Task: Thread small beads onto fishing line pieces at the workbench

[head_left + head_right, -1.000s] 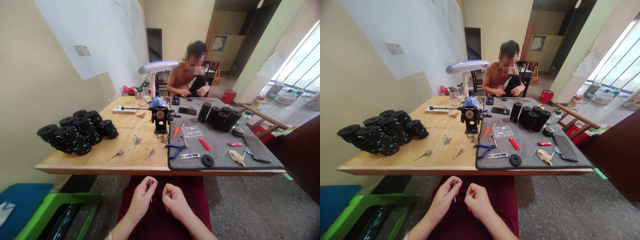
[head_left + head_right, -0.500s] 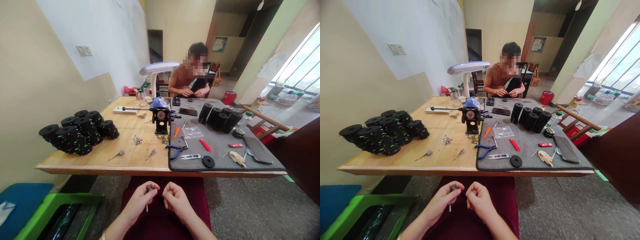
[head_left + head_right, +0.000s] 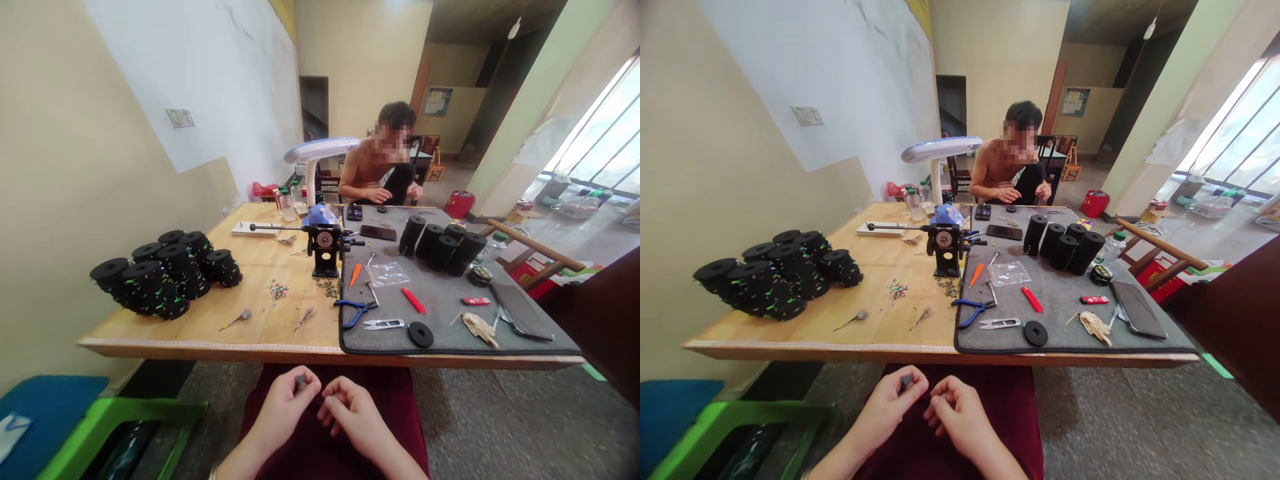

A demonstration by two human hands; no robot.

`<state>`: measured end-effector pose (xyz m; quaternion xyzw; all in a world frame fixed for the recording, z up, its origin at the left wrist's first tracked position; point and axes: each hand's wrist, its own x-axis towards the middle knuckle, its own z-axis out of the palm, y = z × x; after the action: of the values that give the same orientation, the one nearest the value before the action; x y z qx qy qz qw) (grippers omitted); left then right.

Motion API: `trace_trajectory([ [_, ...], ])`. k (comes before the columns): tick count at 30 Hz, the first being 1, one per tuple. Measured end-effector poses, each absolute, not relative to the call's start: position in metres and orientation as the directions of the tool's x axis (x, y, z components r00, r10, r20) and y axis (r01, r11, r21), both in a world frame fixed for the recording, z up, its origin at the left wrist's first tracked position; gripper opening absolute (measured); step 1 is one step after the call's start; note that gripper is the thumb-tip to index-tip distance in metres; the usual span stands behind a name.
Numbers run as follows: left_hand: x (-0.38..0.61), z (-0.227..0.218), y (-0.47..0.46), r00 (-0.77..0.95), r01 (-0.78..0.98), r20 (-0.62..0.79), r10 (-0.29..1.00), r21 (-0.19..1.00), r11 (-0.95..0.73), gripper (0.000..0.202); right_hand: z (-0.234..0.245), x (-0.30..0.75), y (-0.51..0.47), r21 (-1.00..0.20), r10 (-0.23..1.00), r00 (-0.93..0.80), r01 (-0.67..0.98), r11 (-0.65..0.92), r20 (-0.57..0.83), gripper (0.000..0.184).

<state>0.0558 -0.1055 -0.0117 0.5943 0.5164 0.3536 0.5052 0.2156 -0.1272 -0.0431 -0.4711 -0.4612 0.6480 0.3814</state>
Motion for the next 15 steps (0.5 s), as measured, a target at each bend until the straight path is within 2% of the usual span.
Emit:
trace_trajectory([
  [4,0.059,-0.007,-0.107,0.268,0.331,-0.047,0.962,0.943,-0.046,0.019,-0.036,0.211,-0.122,-0.976,0.954,-0.24,-0.079,-0.202,-0.178,0.023],
  [10,0.059,-0.003,-0.1,0.296,0.483,-0.018,0.955,0.865,-0.134,0.017,-0.043,0.207,-0.112,-0.991,0.964,-0.239,0.094,-0.1,-0.12,0.026],
  [12,0.053,0.001,-0.091,0.29,0.509,0.028,0.957,0.842,-0.179,0.016,-0.05,0.208,-0.108,-0.989,0.965,-0.23,0.098,-0.106,-0.127,0.029],
  [15,0.037,0.008,-0.064,0.202,0.594,0.133,0.97,0.771,-0.229,0.011,-0.059,0.21,-0.102,-0.983,0.959,-0.217,0.0,-0.186,-0.181,0.038],
])
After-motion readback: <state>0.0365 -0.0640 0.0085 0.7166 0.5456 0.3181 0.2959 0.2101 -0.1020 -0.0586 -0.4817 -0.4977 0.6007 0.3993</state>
